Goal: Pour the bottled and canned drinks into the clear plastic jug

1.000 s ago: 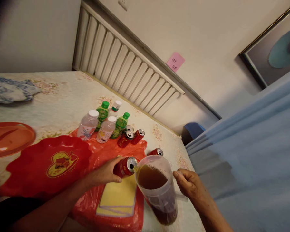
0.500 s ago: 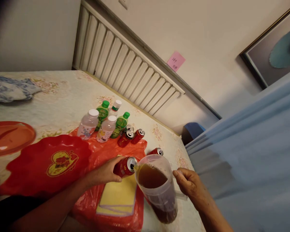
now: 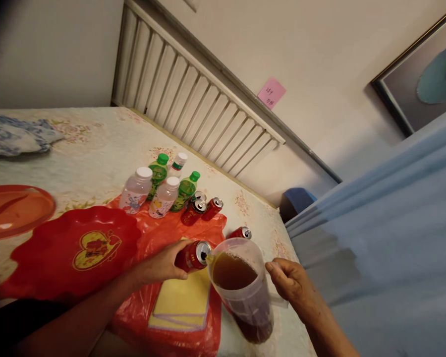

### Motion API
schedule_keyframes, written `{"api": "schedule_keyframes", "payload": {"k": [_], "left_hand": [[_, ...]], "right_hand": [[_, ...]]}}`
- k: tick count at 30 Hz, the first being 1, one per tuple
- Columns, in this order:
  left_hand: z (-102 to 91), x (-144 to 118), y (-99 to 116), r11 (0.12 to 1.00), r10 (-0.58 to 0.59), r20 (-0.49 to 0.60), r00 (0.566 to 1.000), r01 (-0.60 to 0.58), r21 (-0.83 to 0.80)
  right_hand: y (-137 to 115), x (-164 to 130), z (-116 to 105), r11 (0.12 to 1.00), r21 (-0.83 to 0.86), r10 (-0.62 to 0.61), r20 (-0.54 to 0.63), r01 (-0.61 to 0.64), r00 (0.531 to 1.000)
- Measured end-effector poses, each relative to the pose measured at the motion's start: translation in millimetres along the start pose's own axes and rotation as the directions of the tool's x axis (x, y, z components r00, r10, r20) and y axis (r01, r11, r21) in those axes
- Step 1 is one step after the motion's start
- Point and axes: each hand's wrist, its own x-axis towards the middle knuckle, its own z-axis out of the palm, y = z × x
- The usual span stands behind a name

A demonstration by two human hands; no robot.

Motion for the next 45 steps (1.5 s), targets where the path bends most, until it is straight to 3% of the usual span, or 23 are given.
{"api": "schedule_keyframes", "payload": {"k": [26, 36, 45], "left_hand": [[2.4, 0.4, 1.0, 1.0, -0.007, -0.004, 1.0, 0.007, 0.015], [2.3, -1.7, 4.0, 0.998, 0.008, 0.008, 1.0, -0.007, -0.056], [-2.3, -1.9, 0.6, 0.995, 0.014, 0.024, 1.0, -0.011, -0.103]], "right_hand": [[4.3, -1.7, 7.9, 1.0, 0.023, -0.003, 0.002, 0.003, 1.0], [31.5, -3.5, 18.7, 0.963, 0.267, -0.016, -0.058, 0.031, 0.998], [39.9, -2.1, 19.6, 0.812, 0.57, 0.014, -0.233, 0.125, 0.972]]}}
